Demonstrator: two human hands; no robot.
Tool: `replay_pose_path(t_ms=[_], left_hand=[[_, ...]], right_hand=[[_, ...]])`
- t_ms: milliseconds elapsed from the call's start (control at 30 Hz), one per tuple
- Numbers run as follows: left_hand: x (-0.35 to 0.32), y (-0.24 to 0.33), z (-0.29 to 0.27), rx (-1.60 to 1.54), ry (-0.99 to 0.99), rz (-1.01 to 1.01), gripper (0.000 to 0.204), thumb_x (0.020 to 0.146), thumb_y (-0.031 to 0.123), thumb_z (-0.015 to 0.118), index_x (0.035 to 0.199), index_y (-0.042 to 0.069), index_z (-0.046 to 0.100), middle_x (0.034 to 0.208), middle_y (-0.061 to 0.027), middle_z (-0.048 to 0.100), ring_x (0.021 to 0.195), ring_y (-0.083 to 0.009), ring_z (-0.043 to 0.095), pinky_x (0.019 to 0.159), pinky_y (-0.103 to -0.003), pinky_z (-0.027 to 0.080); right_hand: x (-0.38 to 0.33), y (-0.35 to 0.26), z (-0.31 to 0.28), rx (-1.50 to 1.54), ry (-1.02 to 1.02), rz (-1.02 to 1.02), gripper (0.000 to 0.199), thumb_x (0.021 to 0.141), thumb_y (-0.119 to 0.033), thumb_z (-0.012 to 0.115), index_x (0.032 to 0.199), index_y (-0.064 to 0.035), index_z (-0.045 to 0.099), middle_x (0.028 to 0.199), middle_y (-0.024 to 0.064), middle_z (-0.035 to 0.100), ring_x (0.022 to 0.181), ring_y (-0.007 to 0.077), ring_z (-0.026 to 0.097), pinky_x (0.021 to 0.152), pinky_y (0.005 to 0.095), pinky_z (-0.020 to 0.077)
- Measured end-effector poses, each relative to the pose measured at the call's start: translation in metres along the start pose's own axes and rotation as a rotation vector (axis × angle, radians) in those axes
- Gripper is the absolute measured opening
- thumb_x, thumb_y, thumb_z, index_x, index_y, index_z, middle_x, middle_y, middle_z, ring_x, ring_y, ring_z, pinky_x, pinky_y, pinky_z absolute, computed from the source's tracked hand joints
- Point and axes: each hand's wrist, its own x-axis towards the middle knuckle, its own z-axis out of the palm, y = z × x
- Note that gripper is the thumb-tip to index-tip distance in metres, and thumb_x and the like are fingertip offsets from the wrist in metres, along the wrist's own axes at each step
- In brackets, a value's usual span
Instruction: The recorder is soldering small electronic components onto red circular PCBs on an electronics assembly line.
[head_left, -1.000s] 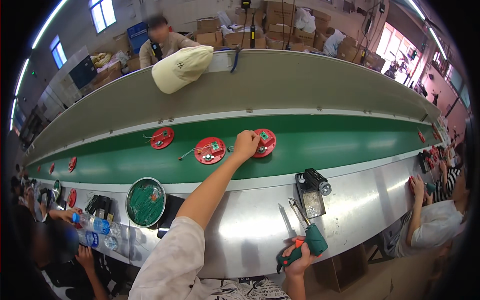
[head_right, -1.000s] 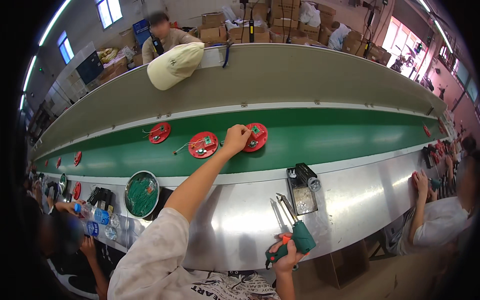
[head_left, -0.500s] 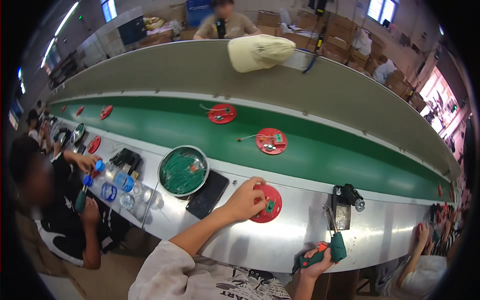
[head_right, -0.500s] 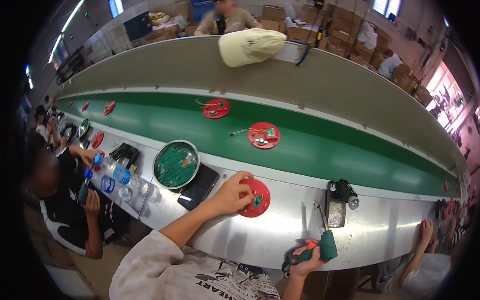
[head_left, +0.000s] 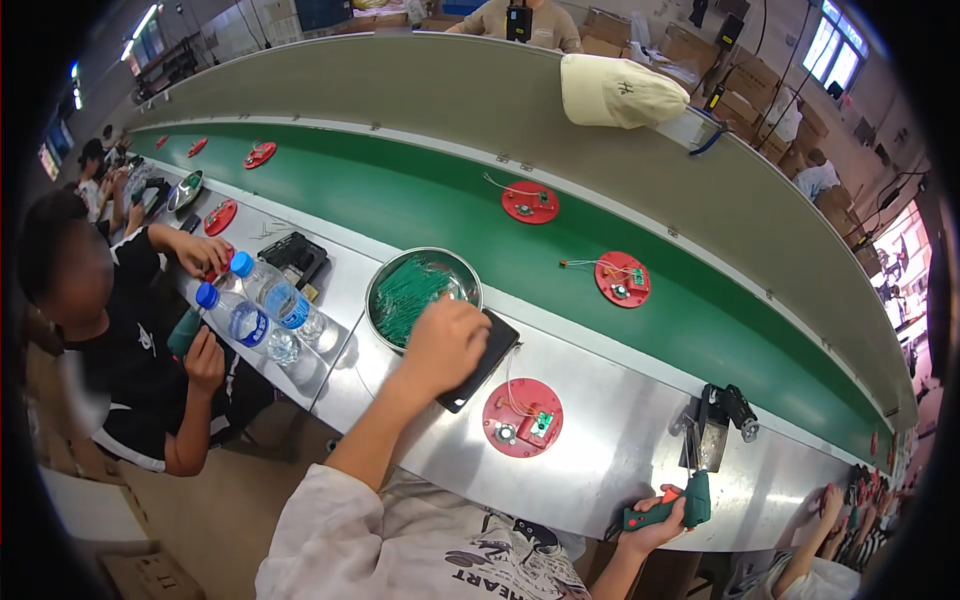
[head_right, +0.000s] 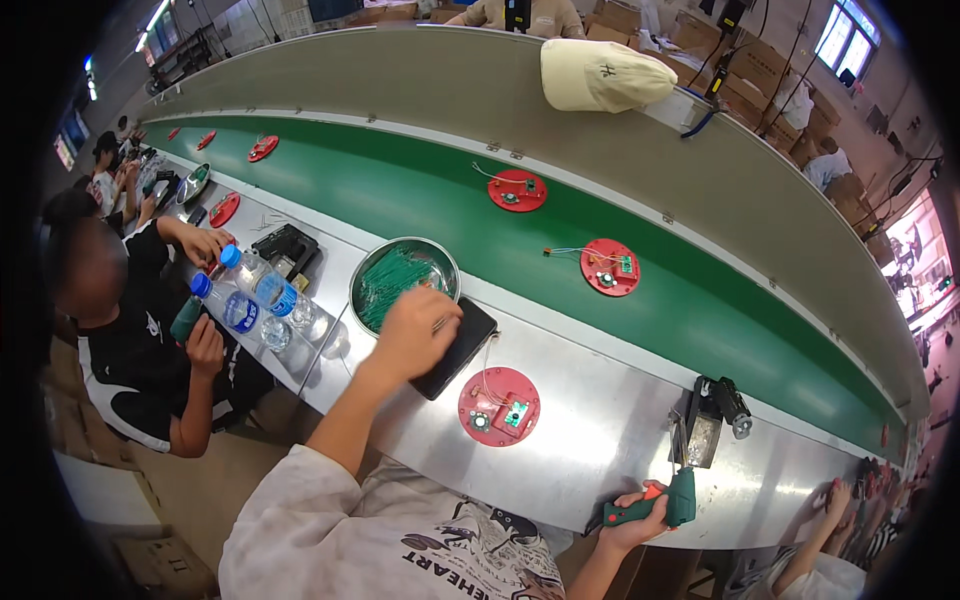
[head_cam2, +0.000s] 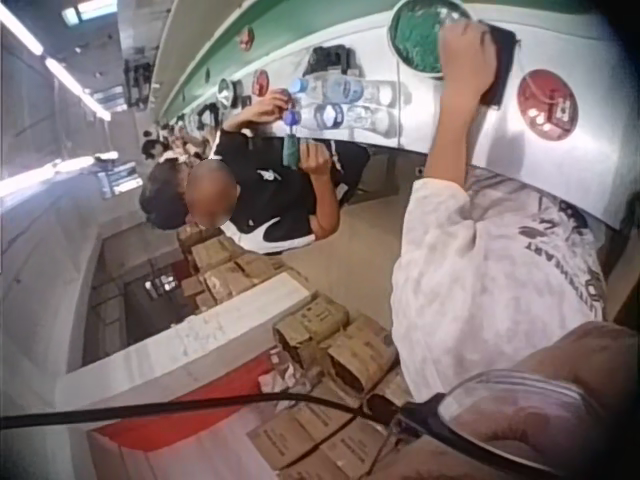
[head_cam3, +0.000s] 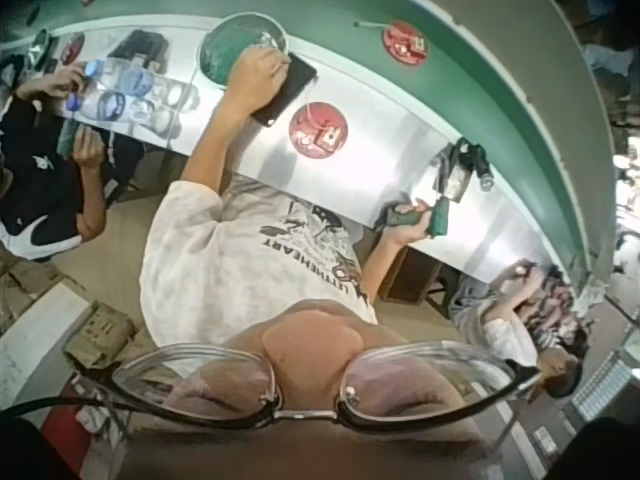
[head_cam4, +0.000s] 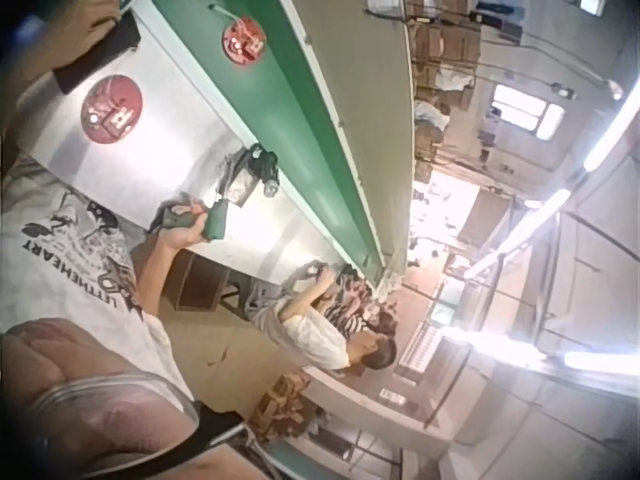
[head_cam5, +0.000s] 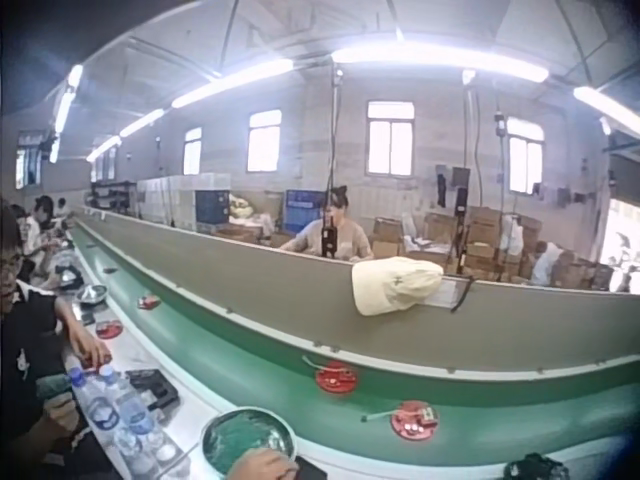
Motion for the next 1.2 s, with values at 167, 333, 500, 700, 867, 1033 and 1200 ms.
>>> replay_pose_path(t_ms=[167, 333, 500, 700, 867, 1033, 1200], left_hand=[[0.005, -0.039, -0.012, 0.379, -0.034, -0.036, 0.014, 0.081, 0.011, 0.069, 0.091, 0.004, 0.075, 0.097, -0.0128, 0.07, 0.101, -0.033, 0.063, 0.089, -0.045, 0.05], [0.004, -0.049, -0.007, 0.403, -0.113, -0.064, 0.016, 0.082, 0.012, 0.067, 0.091, 0.002, 0.074, 0.095, -0.0132, 0.069, 0.101, -0.0331, 0.063, 0.089, -0.045, 0.05], [0.007, -0.052, -0.012, 0.238, -0.01, -0.057, 0.011, 0.084, 0.01, 0.068, 0.089, 0.003, 0.074, 0.09, -0.0121, 0.069, 0.093, -0.0334, 0.063, 0.085, -0.046, 0.051], [0.01, -0.045, -0.023, -0.038, 0.126, -0.073, 0.011, 0.084, 0.007, 0.073, 0.092, -0.001, 0.074, 0.097, -0.0142, 0.073, 0.097, -0.034, 0.067, 0.087, -0.043, 0.053], [0.016, -0.037, -0.028, -0.151, 0.268, 0.002, 0.012, 0.082, 0.004, 0.076, 0.093, -0.002, 0.075, 0.103, -0.0155, 0.075, 0.101, -0.0322, 0.07, 0.092, -0.04, 0.054], [0.015, -0.046, -0.025, -0.384, 0.359, -0.202, 0.011, 0.087, 0.001, 0.075, 0.097, -0.003, 0.075, 0.103, -0.0112, 0.076, 0.095, -0.0192, 0.072, 0.088, -0.032, 0.055], [0.015, -0.064, -0.02, -0.453, 0.408, -0.311, 0.014, 0.089, 0.003, 0.073, 0.101, -0.002, 0.076, 0.103, -0.0112, 0.076, 0.092, -0.0185, 0.072, 0.086, -0.03, 0.055]], right_hand=[[-0.002, -0.002, 0.003, -0.035, -0.028, -0.015, 0.033, 0.106, -0.032, 0.049, 0.103, 0.0004, 0.058, 0.07, 0.0061, 0.055, 0.049, 0.0139, 0.051, 0.047, 0.029, 0.0434], [-0.001, 0.0, 0.001, -0.01, -0.019, 0.015, 0.036, 0.104, -0.032, 0.052, 0.101, 0.0035, 0.057, 0.072, 0.0093, 0.059, 0.047, 0.0149, 0.053, 0.044, 0.0295, 0.0457], [0.0, 0.002, 0.001, -0.05, -0.036, -0.033, 0.035, 0.105, -0.031, 0.051, 0.103, 0.0028, 0.057, 0.076, 0.0094, 0.06, 0.047, 0.0142, 0.052, 0.045, 0.0297, 0.0451], [-0.004, -0.002, 0.008, -0.066, -0.021, -0.04, 0.033, 0.105, -0.031, 0.05, 0.106, 0.0014, 0.057, 0.089, 0.0109, 0.062, 0.048, 0.0134, 0.052, 0.046, 0.0294, 0.0448], [-0.004, -0.003, 0.008, -0.057, -0.036, -0.043, 0.03, 0.104, -0.028, 0.052, 0.107, 0.0008, 0.057, 0.094, 0.012, 0.063, 0.05, 0.0134, 0.054, 0.046, 0.0297, 0.0456], [-0.004, -0.003, 0.005, -0.056, -0.075, -0.032, 0.03, 0.104, -0.028, 0.052, 0.108, 0.0014, 0.056, 0.096, 0.0126, 0.063, 0.05, 0.0133, 0.054, 0.047, 0.0296, 0.046], [-0.003, -0.002, 0.003, -0.056, -0.075, -0.033, 0.03, 0.104, -0.028, 0.053, 0.108, 0.0014, 0.057, 0.097, 0.0129, 0.063, 0.05, 0.0132, 0.054, 0.047, 0.029, 0.0463]])
